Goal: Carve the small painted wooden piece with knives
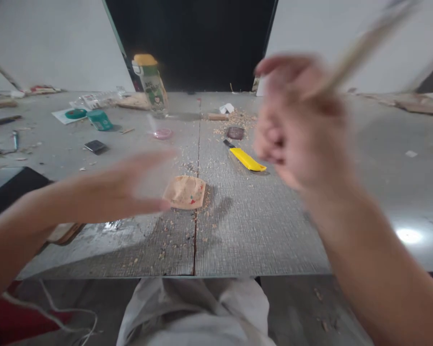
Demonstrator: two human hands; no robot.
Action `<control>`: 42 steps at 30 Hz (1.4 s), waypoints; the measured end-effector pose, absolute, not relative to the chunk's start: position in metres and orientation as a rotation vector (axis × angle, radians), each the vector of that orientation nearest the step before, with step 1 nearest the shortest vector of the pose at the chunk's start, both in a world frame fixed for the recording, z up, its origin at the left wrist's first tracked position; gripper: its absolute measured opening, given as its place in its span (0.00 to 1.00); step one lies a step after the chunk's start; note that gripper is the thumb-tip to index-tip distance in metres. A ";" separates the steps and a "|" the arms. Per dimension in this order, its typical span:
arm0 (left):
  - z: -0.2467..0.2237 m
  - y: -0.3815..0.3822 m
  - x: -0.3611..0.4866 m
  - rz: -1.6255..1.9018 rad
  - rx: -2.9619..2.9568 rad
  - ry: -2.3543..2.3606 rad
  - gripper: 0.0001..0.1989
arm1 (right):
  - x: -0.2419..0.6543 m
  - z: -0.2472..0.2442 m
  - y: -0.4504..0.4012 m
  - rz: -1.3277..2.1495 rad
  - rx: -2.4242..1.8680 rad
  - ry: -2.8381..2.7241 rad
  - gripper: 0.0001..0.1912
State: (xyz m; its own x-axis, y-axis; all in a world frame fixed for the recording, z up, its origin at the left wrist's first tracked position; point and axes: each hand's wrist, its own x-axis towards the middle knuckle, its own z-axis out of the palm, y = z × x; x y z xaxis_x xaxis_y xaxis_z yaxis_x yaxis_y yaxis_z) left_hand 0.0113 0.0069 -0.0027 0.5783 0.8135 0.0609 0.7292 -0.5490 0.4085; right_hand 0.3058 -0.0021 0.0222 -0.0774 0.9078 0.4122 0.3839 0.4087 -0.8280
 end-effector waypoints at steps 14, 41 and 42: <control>-0.043 0.056 0.032 0.469 2.295 1.176 0.36 | 0.272 -0.048 0.042 0.747 -1.240 -2.089 0.16; -0.046 0.053 0.031 0.711 2.233 1.159 0.28 | 0.261 -0.051 0.035 0.540 -1.219 -2.383 0.16; -0.046 0.053 0.031 0.704 2.235 1.159 0.28 | 0.261 -0.051 0.035 0.545 -1.226 -2.379 0.15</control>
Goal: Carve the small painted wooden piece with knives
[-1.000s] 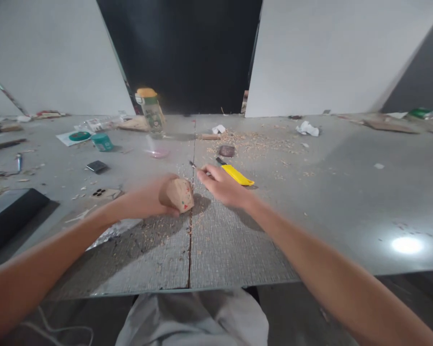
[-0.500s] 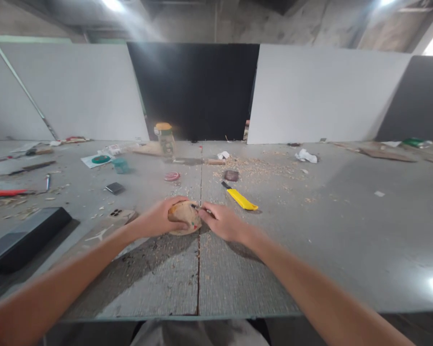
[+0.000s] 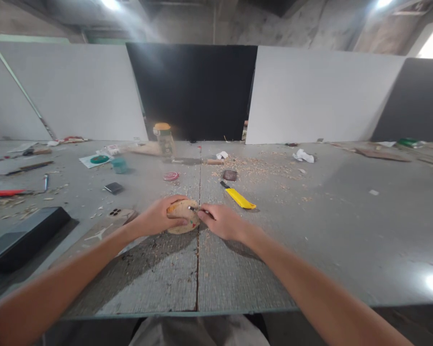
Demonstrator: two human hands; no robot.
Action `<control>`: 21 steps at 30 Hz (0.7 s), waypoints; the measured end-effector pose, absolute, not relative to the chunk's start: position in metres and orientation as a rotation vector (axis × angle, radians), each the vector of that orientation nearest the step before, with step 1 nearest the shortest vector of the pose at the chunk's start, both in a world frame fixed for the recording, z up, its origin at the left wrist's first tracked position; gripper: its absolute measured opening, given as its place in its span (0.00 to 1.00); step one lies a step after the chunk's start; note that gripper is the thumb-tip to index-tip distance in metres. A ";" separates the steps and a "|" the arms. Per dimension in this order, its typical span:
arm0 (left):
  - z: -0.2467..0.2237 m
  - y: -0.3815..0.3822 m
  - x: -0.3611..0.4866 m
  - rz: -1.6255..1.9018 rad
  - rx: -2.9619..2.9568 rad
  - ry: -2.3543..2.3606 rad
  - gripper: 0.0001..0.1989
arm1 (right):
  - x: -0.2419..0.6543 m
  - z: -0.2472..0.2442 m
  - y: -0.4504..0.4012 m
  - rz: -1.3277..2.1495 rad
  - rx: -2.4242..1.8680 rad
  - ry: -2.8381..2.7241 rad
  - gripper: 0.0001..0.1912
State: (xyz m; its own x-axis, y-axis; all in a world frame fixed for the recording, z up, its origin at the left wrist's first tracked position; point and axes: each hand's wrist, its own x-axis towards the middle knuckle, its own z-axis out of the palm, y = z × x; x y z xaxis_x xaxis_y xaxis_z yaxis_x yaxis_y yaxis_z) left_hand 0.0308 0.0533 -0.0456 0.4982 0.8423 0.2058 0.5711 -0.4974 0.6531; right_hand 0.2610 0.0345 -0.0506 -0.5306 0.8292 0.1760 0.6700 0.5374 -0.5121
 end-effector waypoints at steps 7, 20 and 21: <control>-0.046 0.057 0.028 0.638 2.221 1.187 0.29 | 0.267 -0.047 0.034 0.543 -1.177 -2.443 0.14; -0.047 0.052 0.027 0.673 2.252 1.161 0.30 | 0.262 -0.052 0.027 0.446 -1.219 -2.422 0.14; -0.046 0.051 0.028 0.666 2.255 1.153 0.29 | 0.261 -0.053 0.027 0.441 -1.209 -2.421 0.14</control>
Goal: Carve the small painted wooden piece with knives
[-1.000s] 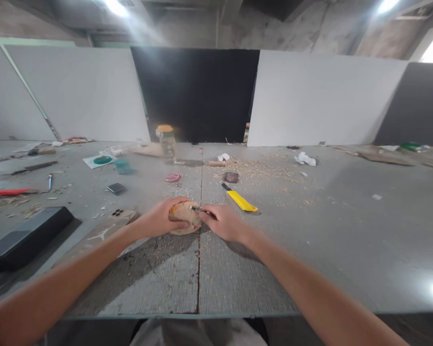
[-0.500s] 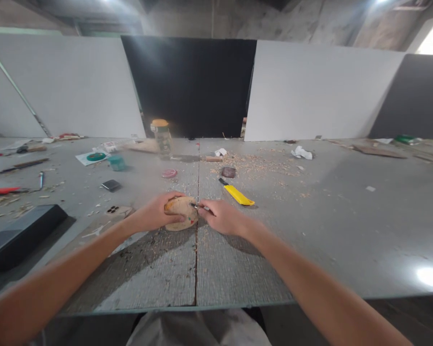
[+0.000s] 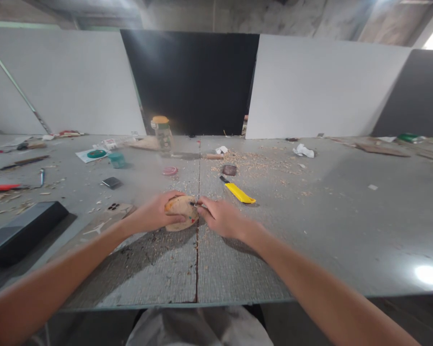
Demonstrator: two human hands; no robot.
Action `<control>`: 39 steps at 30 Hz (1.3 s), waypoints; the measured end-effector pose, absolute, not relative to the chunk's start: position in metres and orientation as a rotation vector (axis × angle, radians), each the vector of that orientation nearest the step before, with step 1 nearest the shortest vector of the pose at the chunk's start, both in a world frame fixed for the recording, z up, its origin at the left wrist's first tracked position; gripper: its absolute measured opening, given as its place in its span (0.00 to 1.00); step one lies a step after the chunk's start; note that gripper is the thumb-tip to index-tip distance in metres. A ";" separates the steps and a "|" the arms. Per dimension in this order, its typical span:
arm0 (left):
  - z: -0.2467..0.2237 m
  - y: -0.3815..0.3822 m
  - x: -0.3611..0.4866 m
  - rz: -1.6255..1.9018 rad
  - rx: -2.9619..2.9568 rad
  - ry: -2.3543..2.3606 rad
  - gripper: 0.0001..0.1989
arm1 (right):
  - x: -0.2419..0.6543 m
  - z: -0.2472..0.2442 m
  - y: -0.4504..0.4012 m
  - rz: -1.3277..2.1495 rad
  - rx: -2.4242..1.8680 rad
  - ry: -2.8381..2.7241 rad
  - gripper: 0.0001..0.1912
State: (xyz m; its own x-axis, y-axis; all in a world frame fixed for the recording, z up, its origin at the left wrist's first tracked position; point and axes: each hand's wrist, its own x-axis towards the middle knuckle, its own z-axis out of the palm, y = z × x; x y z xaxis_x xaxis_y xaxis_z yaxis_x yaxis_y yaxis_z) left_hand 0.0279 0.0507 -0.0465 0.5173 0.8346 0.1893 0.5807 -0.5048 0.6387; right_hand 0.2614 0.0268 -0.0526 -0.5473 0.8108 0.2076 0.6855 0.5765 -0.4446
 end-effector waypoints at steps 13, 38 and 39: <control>-0.049 0.047 0.032 0.673 2.232 1.149 0.24 | 0.250 -0.058 0.018 0.450 -1.310 -2.334 0.19; -0.051 0.032 0.053 0.680 2.122 1.153 0.15 | 0.268 -0.044 0.036 0.222 -1.299 -1.935 0.19; -0.053 0.036 0.052 0.687 2.084 1.146 0.15 | 0.269 -0.043 0.035 0.248 -1.288 -1.947 0.19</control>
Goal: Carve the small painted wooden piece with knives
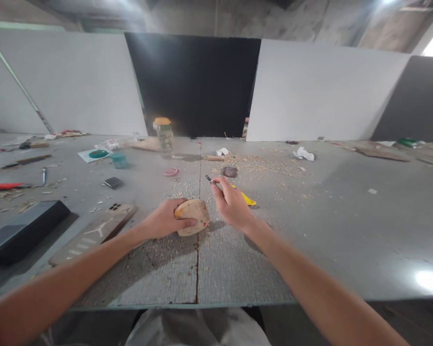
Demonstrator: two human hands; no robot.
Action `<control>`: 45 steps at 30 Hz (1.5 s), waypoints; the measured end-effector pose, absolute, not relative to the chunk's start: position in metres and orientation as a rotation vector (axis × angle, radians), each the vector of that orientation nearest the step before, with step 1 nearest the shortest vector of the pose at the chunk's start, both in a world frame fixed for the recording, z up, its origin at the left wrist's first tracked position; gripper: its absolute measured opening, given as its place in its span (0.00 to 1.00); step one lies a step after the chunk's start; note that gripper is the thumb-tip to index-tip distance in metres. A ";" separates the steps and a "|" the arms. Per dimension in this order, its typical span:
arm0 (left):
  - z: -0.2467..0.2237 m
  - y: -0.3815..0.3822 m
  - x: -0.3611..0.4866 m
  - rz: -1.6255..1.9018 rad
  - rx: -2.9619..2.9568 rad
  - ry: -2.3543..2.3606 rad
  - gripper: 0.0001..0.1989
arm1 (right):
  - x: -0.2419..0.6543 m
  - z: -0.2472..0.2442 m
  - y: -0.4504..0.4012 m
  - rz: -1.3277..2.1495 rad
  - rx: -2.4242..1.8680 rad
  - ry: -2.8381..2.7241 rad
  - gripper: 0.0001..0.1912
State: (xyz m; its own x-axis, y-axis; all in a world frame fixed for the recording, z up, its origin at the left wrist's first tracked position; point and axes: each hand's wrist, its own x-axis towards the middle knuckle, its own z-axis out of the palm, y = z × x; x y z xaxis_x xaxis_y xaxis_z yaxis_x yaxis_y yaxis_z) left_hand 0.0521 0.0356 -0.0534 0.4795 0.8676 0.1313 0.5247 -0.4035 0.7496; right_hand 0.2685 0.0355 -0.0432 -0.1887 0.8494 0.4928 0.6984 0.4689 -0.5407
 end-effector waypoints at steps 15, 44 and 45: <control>-0.054 0.039 0.051 0.992 1.225 0.890 0.23 | 0.266 -0.043 0.030 0.322 -1.119 -2.219 0.22; -0.056 0.042 0.036 0.803 1.562 0.944 0.20 | 0.269 -0.048 0.030 0.374 -1.124 -2.378 0.19; -0.056 0.041 0.036 0.807 1.539 0.925 0.20 | 0.269 -0.048 0.030 0.374 -1.119 -2.376 0.19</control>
State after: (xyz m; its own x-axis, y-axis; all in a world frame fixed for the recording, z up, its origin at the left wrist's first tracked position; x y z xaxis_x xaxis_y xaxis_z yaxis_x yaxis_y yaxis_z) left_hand 0.0363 0.0412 -0.0559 0.4606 0.8876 0.0114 0.1322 -0.0813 0.9879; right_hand 0.2689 0.0299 -0.0482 -0.5475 0.7777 0.3087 0.6454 0.6274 -0.4357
